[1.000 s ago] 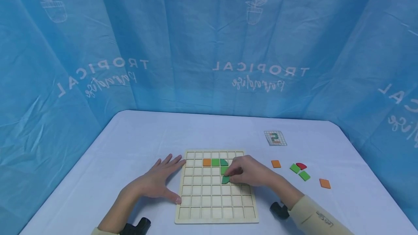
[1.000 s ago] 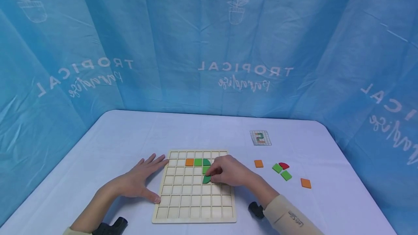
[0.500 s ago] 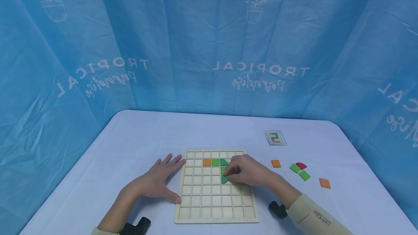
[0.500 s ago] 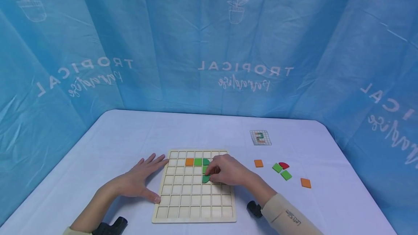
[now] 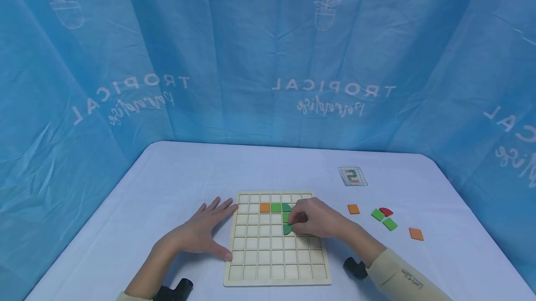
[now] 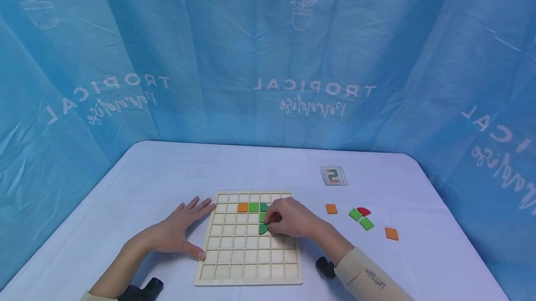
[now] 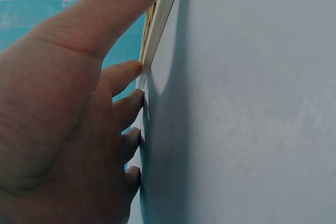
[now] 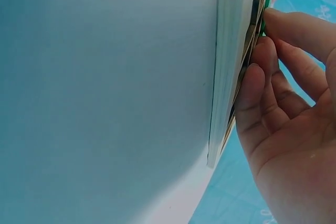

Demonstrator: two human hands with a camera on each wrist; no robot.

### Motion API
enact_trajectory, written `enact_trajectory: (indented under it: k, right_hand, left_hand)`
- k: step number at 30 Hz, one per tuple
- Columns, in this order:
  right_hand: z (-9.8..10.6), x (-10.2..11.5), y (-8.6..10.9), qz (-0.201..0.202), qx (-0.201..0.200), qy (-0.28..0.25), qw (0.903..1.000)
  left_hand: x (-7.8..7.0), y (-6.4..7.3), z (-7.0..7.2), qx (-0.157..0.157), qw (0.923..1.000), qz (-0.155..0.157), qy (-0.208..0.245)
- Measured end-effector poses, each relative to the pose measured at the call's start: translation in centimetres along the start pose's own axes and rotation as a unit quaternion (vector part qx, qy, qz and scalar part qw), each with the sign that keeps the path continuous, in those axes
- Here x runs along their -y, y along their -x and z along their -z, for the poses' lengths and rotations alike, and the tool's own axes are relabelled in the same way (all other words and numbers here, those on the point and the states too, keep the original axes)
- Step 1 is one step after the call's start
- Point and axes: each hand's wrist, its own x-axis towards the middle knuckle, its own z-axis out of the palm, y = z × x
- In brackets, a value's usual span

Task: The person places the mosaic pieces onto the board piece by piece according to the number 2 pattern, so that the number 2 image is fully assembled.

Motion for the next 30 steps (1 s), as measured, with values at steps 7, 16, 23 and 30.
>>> enact_trajectory:
  k: [7, 16, 23, 30]
  right_hand:
    - [0.5, 0.0, 0.6, 0.004, 0.008, -0.006, 0.9999]
    - [1.1, -0.4, 1.9, 0.007, 0.005, -0.019, 0.9998]
    - [2.2, -1.2, 3.7, -0.009, -0.014, -0.020, 0.9997]
    - [3.4, -2.2, 5.7, -0.026, -0.044, -0.008, 0.9986]
  left_hand:
    - [-0.1, -0.1, 0.1, 0.000, 1.0000, 0.005, 0.001]
    - [0.1, 0.0, 0.0, 0.002, 1.0000, 0.003, 0.006]
    - [0.2, 0.0, -0.1, 0.000, 1.0000, -0.005, 0.007]
    - [0.1, 0.0, -0.1, -0.001, 1.0000, -0.005, 0.004]
